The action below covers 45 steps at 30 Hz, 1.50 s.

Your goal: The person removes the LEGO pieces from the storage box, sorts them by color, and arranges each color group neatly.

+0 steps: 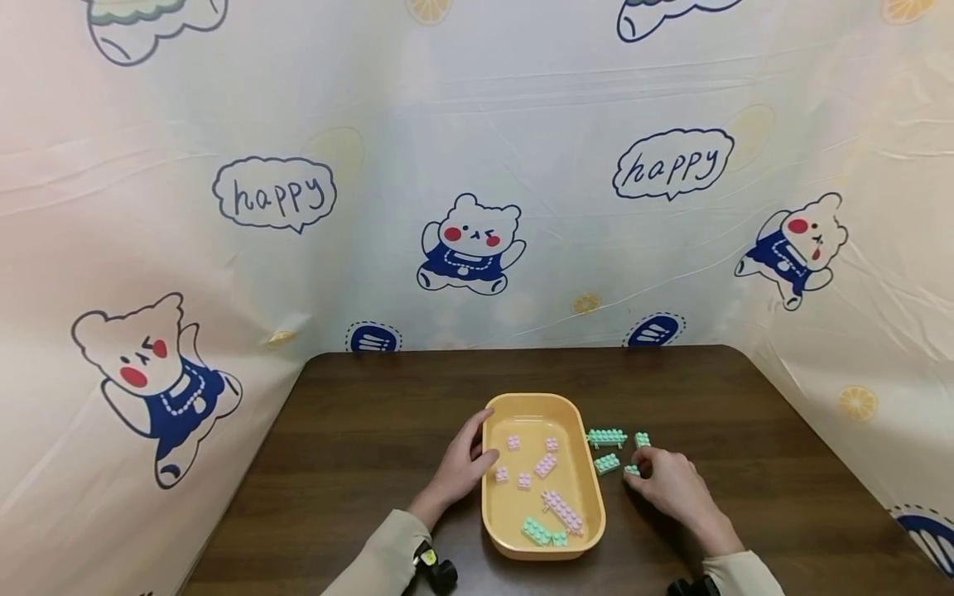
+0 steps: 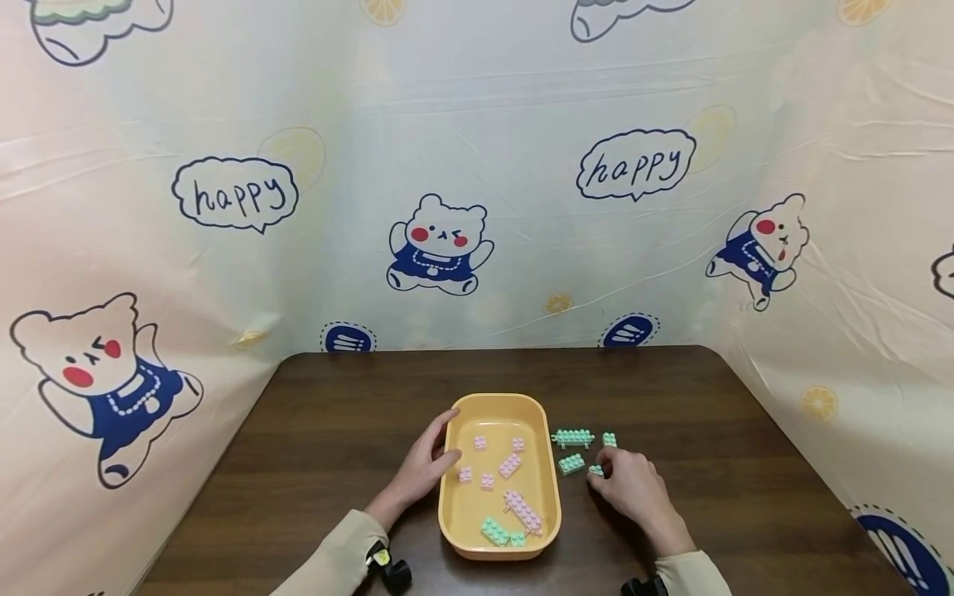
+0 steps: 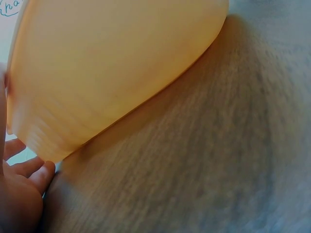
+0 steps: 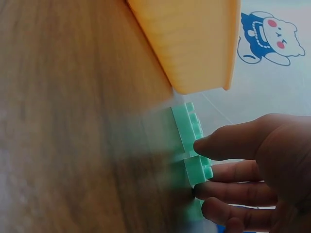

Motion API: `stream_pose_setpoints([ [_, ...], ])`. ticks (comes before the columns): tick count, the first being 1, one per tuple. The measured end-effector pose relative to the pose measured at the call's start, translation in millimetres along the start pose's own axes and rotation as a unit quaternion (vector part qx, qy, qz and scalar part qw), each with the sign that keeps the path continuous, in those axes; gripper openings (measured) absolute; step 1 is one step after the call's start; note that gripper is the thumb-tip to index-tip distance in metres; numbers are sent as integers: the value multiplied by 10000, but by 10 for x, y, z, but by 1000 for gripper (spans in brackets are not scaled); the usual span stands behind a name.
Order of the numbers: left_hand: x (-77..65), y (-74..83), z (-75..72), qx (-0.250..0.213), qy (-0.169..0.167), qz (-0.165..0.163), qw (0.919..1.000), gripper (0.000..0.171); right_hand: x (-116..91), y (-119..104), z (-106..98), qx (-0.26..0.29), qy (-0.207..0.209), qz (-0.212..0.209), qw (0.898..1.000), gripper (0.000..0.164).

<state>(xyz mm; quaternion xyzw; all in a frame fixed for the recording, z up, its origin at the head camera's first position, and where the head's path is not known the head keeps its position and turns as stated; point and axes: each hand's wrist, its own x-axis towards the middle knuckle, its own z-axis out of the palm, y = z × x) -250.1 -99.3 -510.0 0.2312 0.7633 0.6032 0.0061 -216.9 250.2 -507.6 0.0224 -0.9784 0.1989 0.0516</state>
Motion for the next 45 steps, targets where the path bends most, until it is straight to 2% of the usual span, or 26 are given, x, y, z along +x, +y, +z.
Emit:
stream_pose_setpoints([
  [4, -5, 2, -5, 33, -11, -24, 10000, 64, -7, -10, -31, 130, 118, -84, 9998, 18],
  [10, -10, 12, -3, 56, -21, -81, 9999, 64, -2, -129, -167, 519, 621, -478, 9956, 17],
  [15, -8, 33, -2, 56, -3, -75, 10000, 64, -19, -356, -247, 1124, 692, -1209, 9839, 21],
  [19, -8, 40, -5, 93, -15, -92, 9999, 64, -28, -554, -253, 1466, 528, -2152, 9641, 24],
  [23, 11, -50, 9, 144, -2, -109, 9998, 65, -7, -722, -247, 1521, 268, -2870, 9454, 24],
  [28, 57, -276, 46, 222, 123, -112, 9996, 66, 22, -876, -220, 1474, -248, -3289, 9325, 24],
  [33, 76, -337, 53, 212, 209, -77, 9995, 65, 60, -987, -149, 1368, -655, -3774, 9135, 23],
  [37, 94, -345, 49, 223, 214, -64, 9995, 66, 91, -1072, -85, 1346, -909, -3923, 9054, 22],
  [45, 121, -360, 53, 211, 242, 28, 9995, 66, 112, -1204, 33, 1076, -2084, -3923, 8894, 25],
])
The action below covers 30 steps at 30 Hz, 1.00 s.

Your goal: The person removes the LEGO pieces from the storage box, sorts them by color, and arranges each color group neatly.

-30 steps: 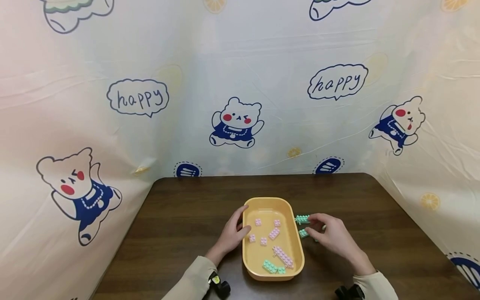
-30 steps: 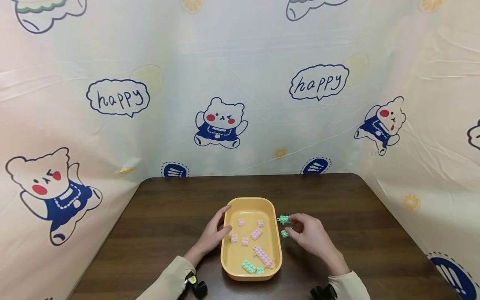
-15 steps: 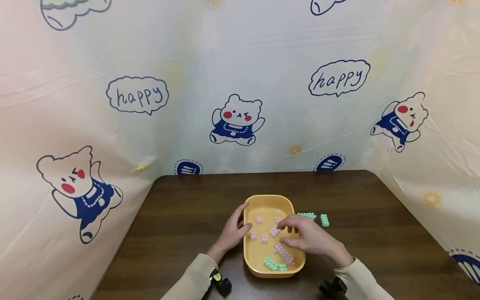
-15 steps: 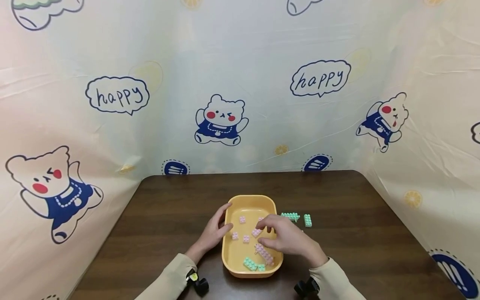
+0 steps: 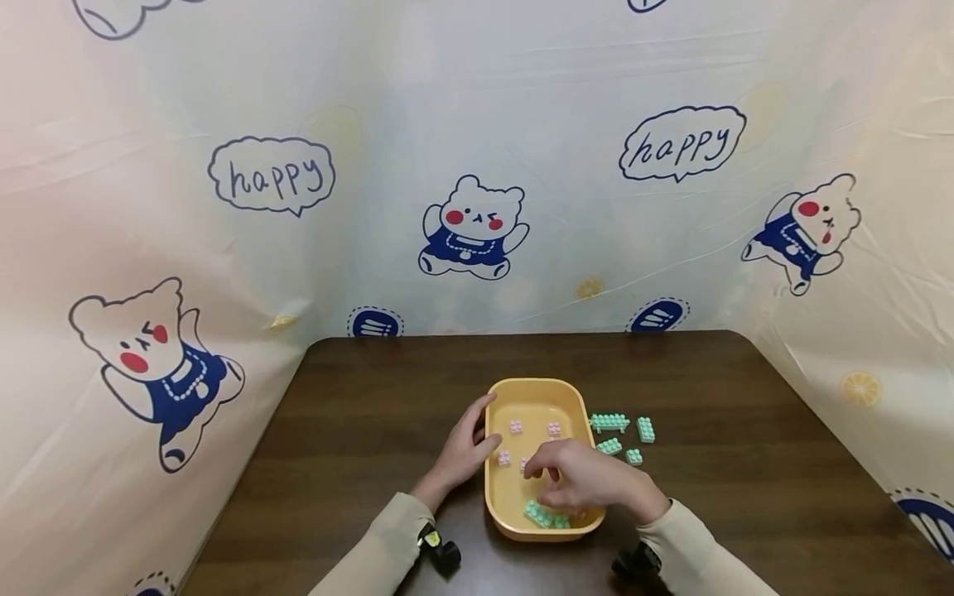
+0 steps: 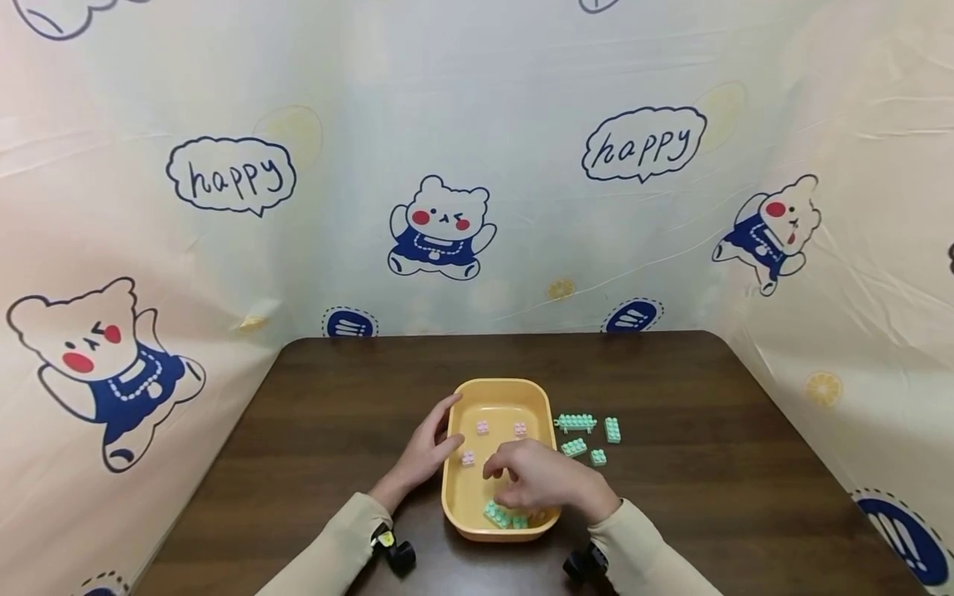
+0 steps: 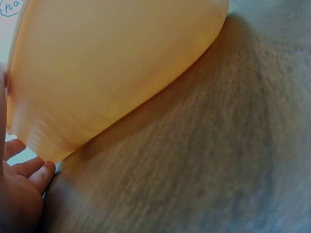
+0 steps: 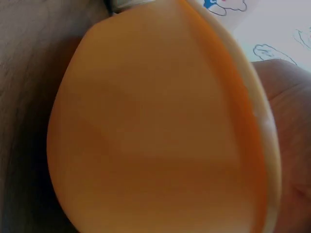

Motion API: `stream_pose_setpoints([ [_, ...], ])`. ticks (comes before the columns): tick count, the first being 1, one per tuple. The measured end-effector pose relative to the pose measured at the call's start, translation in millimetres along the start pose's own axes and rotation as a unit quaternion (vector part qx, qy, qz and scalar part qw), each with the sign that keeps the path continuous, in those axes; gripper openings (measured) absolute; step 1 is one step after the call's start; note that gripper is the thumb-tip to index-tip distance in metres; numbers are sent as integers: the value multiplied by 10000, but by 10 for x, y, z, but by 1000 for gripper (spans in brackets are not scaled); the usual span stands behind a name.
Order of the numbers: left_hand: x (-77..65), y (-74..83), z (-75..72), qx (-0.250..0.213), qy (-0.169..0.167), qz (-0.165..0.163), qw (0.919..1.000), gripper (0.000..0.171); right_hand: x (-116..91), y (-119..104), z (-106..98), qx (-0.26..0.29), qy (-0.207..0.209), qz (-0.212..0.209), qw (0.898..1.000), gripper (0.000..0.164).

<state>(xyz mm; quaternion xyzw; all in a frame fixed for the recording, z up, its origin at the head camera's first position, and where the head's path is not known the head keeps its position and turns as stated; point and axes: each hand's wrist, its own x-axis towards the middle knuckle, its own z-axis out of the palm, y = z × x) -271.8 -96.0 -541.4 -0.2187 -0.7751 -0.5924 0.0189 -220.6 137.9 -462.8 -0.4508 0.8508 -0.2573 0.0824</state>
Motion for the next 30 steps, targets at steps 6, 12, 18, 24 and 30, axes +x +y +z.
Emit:
stream_pose_setpoints([
  [6, 6, 34, -12, 232, -46, -67, 9997, 66, 43, -37, 46, -456, -466, -82, 9978, 27],
  [12, -17, 13, -6, 177, -62, -100, 9998, 66, 32, -34, 107, -598, -782, -94, 9951, 31],
  [18, -32, 15, 2, 125, -115, -77, 9998, 65, 12, -10, 147, -816, -847, -283, 9927, 32],
  [24, -65, 230, -39, 23, -219, -8, 9998, 65, 16, -5, 154, -962, -913, -313, 9907, 29],
  [30, -89, 363, -77, -49, -237, 24, 9997, 63, 23, 4, 158, -1085, -850, -310, 9900, 28],
])
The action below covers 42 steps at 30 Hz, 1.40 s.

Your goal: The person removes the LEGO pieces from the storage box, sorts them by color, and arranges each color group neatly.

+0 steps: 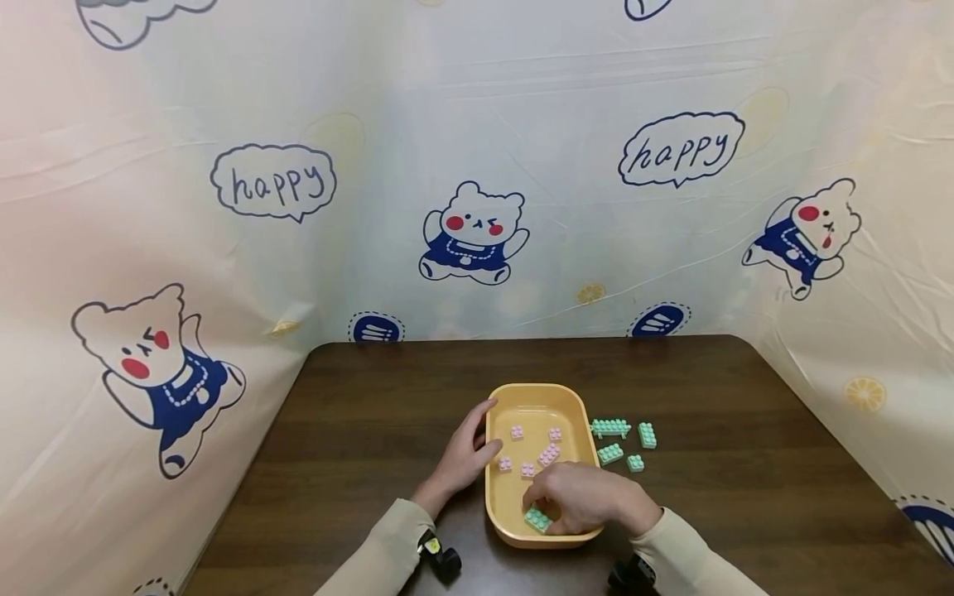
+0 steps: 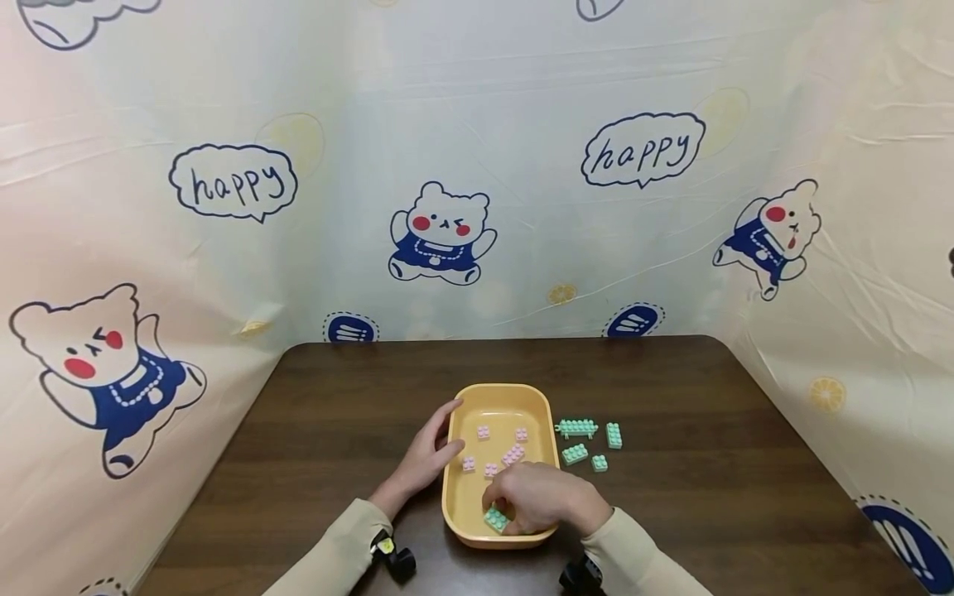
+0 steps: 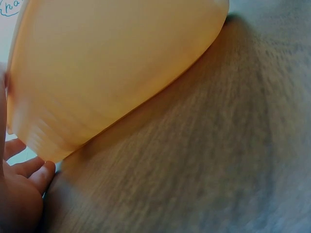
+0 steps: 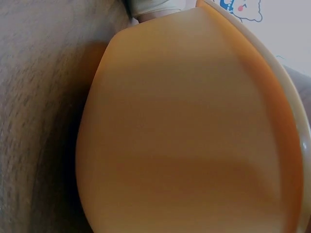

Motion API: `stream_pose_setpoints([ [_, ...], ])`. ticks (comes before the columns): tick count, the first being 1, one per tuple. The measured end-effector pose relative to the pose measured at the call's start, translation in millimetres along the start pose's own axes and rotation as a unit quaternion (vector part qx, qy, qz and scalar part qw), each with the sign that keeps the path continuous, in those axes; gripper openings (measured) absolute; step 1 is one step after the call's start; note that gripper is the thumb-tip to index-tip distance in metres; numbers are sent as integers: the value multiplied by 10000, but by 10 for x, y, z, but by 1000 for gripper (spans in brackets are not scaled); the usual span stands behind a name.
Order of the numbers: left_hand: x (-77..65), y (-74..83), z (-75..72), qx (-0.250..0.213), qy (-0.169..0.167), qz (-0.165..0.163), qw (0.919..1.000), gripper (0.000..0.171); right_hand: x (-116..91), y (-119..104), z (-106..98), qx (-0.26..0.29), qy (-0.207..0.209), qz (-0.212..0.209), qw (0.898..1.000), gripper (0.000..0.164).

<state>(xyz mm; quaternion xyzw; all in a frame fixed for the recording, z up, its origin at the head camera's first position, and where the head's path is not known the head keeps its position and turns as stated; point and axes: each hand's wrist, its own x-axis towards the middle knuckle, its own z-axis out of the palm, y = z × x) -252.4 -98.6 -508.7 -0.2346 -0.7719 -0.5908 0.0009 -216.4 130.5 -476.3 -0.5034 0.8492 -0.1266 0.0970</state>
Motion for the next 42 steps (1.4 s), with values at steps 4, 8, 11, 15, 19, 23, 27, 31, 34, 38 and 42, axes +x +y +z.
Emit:
stream_pose_setpoints([
  [4, 7, 8, -5, -39, 1, 1, 10000, 64, 1, -6, -7, 58, 130, 1, 9999, 28],
  [8, 25, -45, 0, -54, -14, 8, 10000, 64, 0, -16, -27, 109, 226, 79, 9997, 29],
  [11, 50, -184, 30, -37, 50, 45, 10000, 65, -10, -24, -55, 154, 265, 184, 9994, 29],
  [15, 78, -354, 59, -26, 154, 71, 9999, 66, -38, -23, -122, 372, 373, 406, 9978, 30],
  [19, 76, -393, 58, -26, 209, 128, 9997, 65, -76, -12, -208, 706, 548, 634, 9940, 34],
  [23, 70, -381, 56, -11, 231, 105, 9997, 65, -124, 6, -280, 857, 752, 767, 9905, 32],
  [27, 68, -372, 55, 12, 216, 134, 9997, 65, -183, 26, -337, 827, 883, 907, 9885, 32],
  [31, 55, -377, 61, -20, 199, 136, 9997, 66, -262, 42, -381, 738, 1023, 1117, 9857, 33],
  [34, 50, -377, 67, -44, 207, 183, 9996, 65, -345, 52, -435, 695, 1203, 1268, 9822, 33],
  [38, 37, -282, 56, -89, 180, 92, 9998, 65, -487, 102, -518, 672, 1474, 1452, 9760, 31],
  [42, 49, -280, 49, -86, 175, -33, 9998, 65, -640, 218, -548, 594, 1689, 1663, 9697, 29],
])
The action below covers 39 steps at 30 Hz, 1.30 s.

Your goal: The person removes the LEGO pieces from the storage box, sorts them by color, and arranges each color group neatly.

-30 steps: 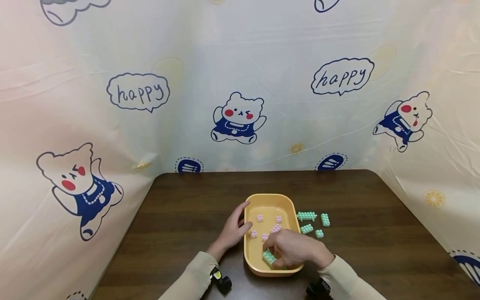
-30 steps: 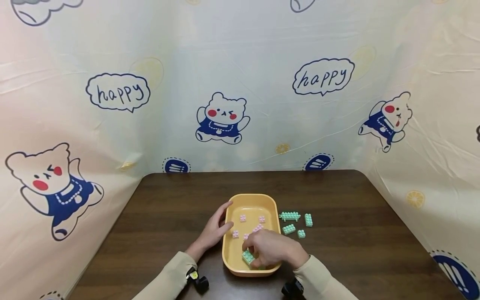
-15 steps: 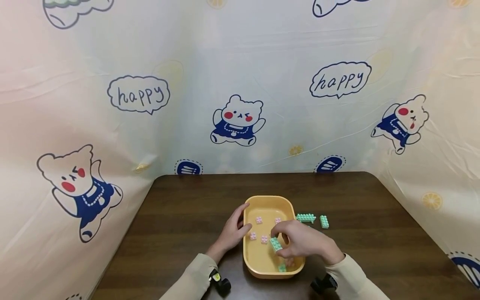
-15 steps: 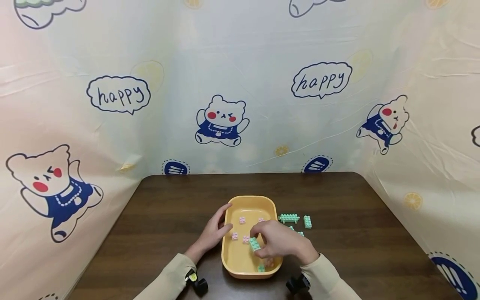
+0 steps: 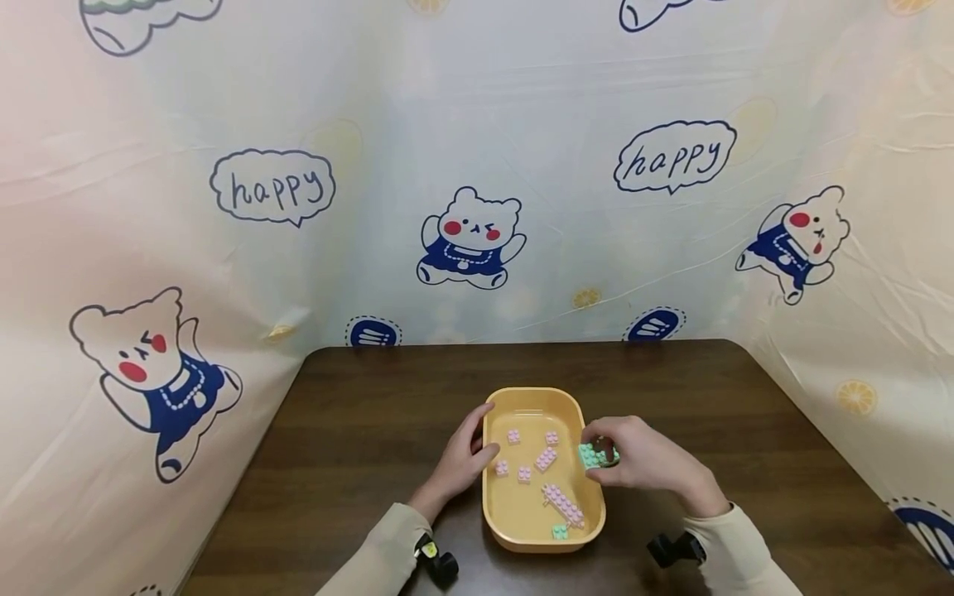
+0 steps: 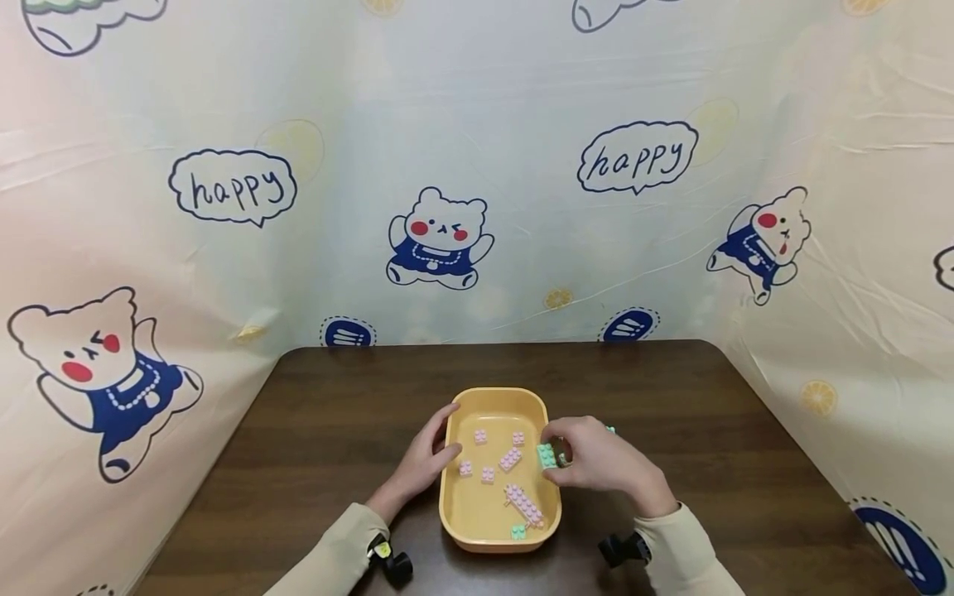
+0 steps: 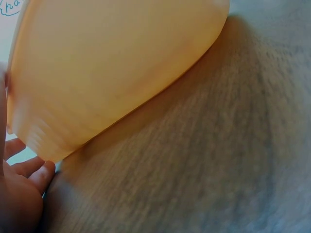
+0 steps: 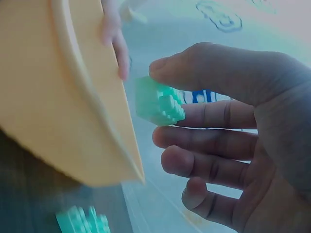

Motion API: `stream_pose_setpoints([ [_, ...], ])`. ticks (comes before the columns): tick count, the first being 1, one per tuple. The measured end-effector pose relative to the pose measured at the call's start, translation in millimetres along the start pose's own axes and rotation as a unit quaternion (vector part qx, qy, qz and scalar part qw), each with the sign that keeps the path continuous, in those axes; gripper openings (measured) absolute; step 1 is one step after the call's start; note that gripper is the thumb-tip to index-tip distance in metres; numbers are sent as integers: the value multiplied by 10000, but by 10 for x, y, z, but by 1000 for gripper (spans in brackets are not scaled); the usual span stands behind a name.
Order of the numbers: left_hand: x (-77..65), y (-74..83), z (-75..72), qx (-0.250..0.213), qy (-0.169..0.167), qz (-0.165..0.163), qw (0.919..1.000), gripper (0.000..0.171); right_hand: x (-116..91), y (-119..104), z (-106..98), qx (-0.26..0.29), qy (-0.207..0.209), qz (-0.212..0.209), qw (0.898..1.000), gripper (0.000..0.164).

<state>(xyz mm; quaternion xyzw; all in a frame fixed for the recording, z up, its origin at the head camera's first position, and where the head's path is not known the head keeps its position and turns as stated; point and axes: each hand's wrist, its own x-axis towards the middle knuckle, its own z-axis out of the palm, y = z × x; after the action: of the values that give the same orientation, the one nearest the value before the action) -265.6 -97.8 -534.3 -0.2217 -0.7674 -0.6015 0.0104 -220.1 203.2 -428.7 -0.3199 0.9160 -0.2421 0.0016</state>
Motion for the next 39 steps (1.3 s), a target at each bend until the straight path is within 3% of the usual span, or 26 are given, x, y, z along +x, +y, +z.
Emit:
stream_pose_setpoints([
  [2, 23, -84, 10, 10, 36, 81, 10000, 65, -49, 79, -36, -33, 78, 109, 9999, 28],
  [7, 22, -85, 15, -108, 29, 234, 9997, 65, -161, 237, -121, -236, 193, 372, 9988, 29],
  [14, 14, -78, 36, -36, 29, 98, 9999, 66, -334, 502, -155, -664, 202, 849, 9940, 28],
  [25, 24, -87, 23, -35, 40, 46, 10000, 66, -481, 826, -154, -830, 250, 1547, 9842, 34],
  [30, -7, 76, -10, -71, -146, 56, 9999, 65, -542, 898, -124, -662, 71, 1729, 9827, 33],
  [34, -44, 256, -41, -36, -236, 56, 9997, 64, -583, 934, -60, -539, -80, 1609, 9855, 32],
  [39, -49, 277, -28, -83, -154, 129, 9998, 63, -593, 953, 17, -578, -108, 1409, 9883, 31],
])
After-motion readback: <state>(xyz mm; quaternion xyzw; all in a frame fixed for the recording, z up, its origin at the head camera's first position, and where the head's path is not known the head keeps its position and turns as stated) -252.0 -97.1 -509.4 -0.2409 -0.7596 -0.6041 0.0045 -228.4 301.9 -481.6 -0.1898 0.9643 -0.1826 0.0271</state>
